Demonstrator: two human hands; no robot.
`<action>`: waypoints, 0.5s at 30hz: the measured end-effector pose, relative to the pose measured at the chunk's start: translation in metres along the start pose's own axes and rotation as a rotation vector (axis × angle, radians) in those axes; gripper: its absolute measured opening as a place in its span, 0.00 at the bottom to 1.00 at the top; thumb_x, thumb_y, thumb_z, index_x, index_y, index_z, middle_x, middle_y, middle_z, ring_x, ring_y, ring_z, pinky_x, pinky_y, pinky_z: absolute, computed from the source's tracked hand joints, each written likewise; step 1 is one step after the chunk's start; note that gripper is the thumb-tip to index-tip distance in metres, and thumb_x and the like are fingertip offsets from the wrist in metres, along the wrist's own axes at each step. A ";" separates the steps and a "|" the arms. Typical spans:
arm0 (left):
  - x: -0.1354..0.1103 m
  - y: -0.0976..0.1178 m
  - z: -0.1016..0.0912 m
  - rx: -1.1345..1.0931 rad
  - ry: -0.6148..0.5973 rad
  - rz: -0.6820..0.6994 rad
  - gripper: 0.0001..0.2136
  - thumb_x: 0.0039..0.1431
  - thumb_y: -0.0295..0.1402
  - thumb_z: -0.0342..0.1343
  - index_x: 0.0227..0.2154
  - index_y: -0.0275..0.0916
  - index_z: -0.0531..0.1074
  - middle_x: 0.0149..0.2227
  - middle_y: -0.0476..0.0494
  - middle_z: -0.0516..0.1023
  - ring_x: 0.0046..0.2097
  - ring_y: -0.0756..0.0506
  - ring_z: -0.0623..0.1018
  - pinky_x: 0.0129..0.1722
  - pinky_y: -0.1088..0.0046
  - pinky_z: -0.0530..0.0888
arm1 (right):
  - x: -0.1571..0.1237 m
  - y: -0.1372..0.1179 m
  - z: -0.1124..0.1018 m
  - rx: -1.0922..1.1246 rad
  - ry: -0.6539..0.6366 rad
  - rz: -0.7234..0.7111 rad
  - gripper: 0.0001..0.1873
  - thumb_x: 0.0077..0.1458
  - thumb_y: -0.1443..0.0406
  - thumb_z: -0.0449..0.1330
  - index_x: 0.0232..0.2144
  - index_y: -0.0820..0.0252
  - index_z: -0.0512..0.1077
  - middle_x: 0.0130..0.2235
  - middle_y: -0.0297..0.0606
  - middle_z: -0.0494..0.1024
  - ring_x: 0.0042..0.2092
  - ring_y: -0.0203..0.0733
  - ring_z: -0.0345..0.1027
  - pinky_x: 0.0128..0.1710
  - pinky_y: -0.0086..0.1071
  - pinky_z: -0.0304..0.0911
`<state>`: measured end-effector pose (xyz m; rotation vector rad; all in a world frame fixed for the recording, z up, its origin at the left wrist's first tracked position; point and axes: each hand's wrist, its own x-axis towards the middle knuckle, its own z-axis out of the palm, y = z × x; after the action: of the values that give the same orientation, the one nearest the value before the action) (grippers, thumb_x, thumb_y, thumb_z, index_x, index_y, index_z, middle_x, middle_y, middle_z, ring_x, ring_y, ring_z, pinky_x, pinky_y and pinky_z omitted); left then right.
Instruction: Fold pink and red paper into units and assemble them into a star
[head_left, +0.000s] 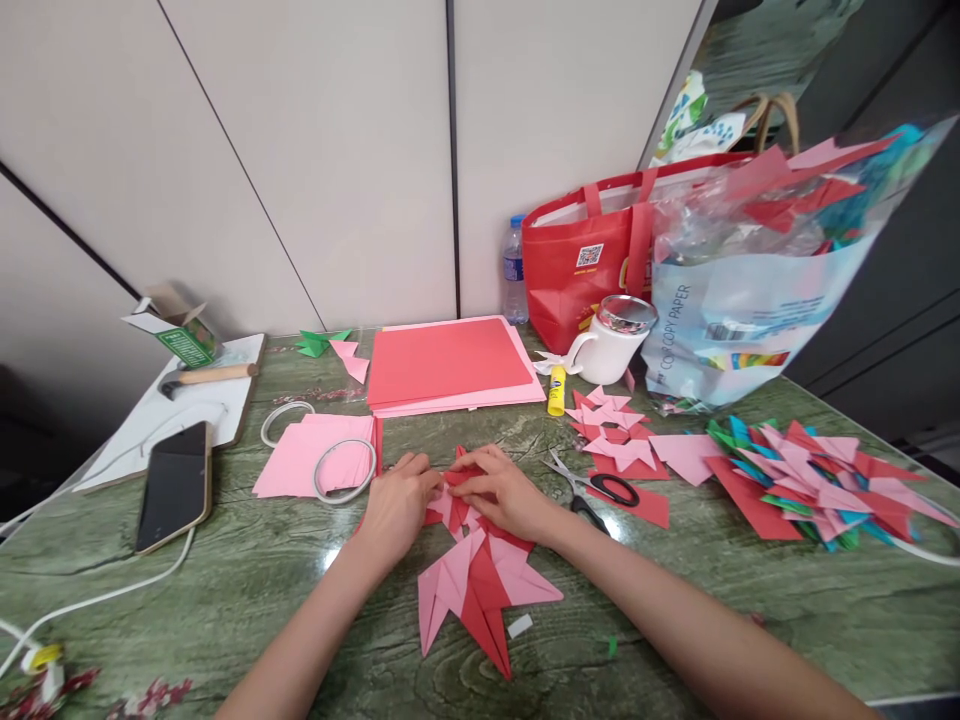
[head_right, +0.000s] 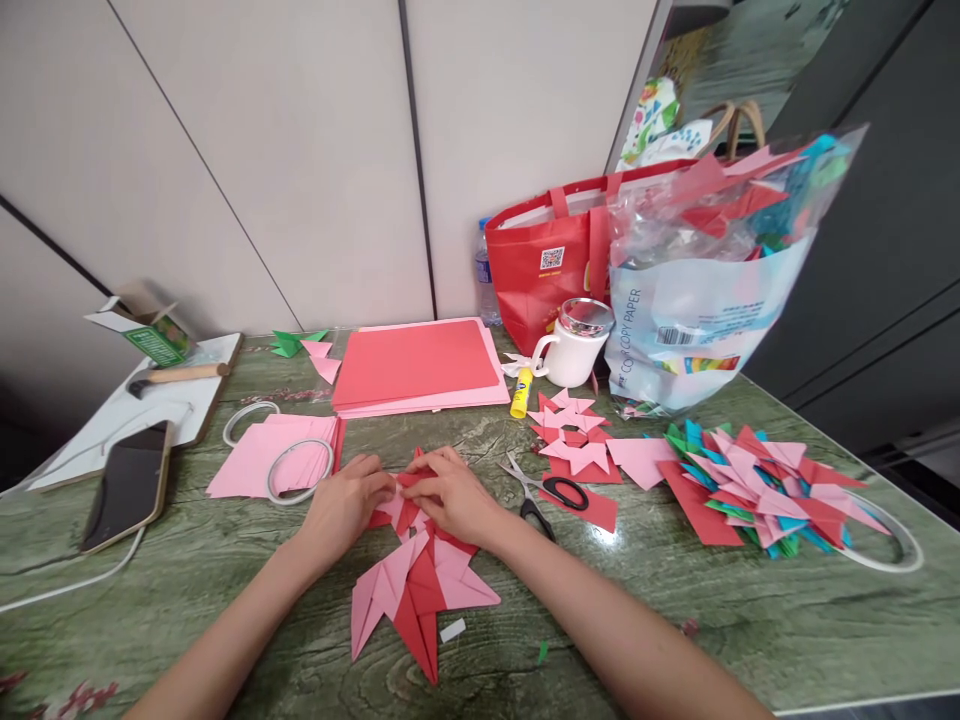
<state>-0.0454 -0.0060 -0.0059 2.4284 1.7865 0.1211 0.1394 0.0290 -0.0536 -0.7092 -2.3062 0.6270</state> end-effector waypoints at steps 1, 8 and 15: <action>-0.001 -0.001 0.000 -0.028 0.007 -0.001 0.10 0.60 0.27 0.48 0.29 0.40 0.74 0.31 0.47 0.72 0.38 0.47 0.72 0.29 0.74 0.64 | 0.000 -0.001 0.000 -0.001 -0.004 0.001 0.10 0.55 0.69 0.58 0.37 0.55 0.76 0.45 0.41 0.72 0.46 0.43 0.60 0.46 0.41 0.61; -0.003 -0.001 0.002 -0.043 0.050 -0.021 0.11 0.59 0.27 0.48 0.28 0.39 0.74 0.38 0.46 0.72 0.37 0.47 0.72 0.27 0.75 0.62 | 0.001 -0.001 -0.001 -0.008 -0.015 0.005 0.10 0.55 0.70 0.58 0.38 0.54 0.76 0.45 0.42 0.72 0.47 0.44 0.60 0.46 0.42 0.61; -0.003 0.005 0.002 -0.089 0.047 -0.056 0.10 0.59 0.28 0.51 0.25 0.39 0.74 0.33 0.48 0.76 0.39 0.46 0.71 0.30 0.74 0.64 | 0.000 0.000 0.000 -0.007 -0.007 0.004 0.10 0.55 0.70 0.57 0.38 0.54 0.76 0.45 0.41 0.72 0.47 0.43 0.60 0.47 0.41 0.61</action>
<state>-0.0412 -0.0100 -0.0073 2.3314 1.8252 0.2487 0.1398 0.0291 -0.0535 -0.7168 -2.3145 0.6245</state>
